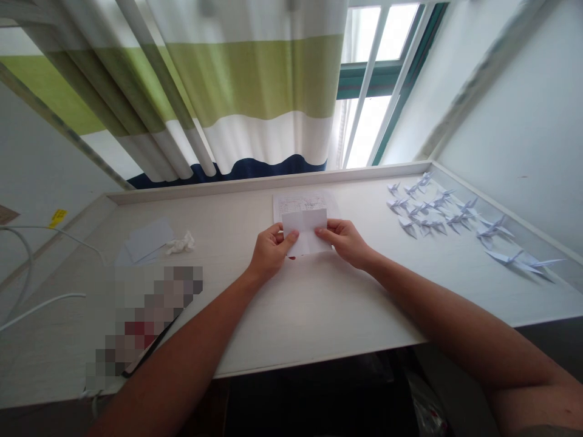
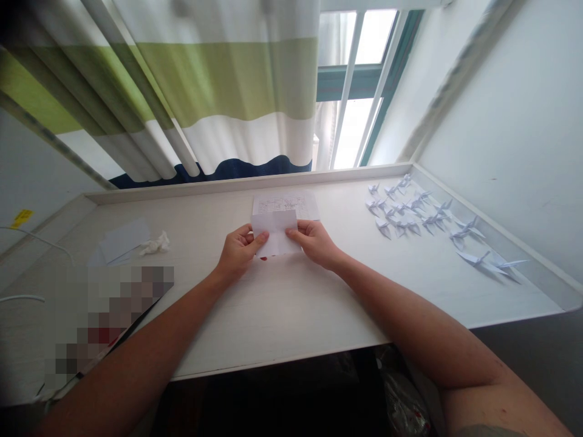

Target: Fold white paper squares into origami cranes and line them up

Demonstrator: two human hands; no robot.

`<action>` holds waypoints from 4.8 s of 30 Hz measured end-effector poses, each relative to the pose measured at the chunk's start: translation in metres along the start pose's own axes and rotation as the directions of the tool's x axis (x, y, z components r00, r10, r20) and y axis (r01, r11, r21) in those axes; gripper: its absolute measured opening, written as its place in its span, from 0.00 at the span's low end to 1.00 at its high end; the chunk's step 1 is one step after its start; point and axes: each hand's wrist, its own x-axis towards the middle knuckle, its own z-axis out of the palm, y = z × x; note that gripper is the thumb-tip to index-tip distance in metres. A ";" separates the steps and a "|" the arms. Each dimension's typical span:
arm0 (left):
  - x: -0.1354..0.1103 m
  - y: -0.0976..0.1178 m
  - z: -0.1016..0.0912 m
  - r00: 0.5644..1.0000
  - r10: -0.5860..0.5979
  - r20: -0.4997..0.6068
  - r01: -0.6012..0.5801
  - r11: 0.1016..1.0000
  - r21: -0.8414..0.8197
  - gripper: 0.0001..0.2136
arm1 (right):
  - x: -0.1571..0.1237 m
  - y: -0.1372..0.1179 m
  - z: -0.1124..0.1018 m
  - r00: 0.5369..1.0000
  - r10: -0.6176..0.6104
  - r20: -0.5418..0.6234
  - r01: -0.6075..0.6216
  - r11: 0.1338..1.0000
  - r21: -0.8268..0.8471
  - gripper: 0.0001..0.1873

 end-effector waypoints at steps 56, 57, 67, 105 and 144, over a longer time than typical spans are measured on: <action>-0.006 0.005 0.004 0.990 0.087 0.110 -0.109 0.970 0.217 0.16 | -0.002 -0.007 0.001 0.994 -0.103 0.019 0.105 0.989 -0.100 0.26; -0.006 0.005 0.004 0.990 0.089 0.111 -0.112 0.968 0.224 0.16 | -0.002 -0.006 0.001 0.995 -0.100 0.018 0.102 0.987 -0.125 0.27; -0.006 0.009 0.005 0.993 0.080 0.081 -0.094 0.977 0.191 0.18 | -0.005 -0.004 0.008 0.966 -0.257 0.018 0.234 0.850 -0.471 0.36; -0.004 0.009 0.004 0.999 0.035 -0.027 -0.032 0.996 0.085 0.15 | -0.010 -0.003 0.012 0.977 -0.127 0.172 0.211 0.694 -0.689 0.40; -0.006 0.009 0.005 0.991 0.124 0.042 -0.123 0.992 -0.017 0.27 | -0.013 -0.007 0.013 0.947 -0.254 0.198 0.320 0.819 -0.476 0.17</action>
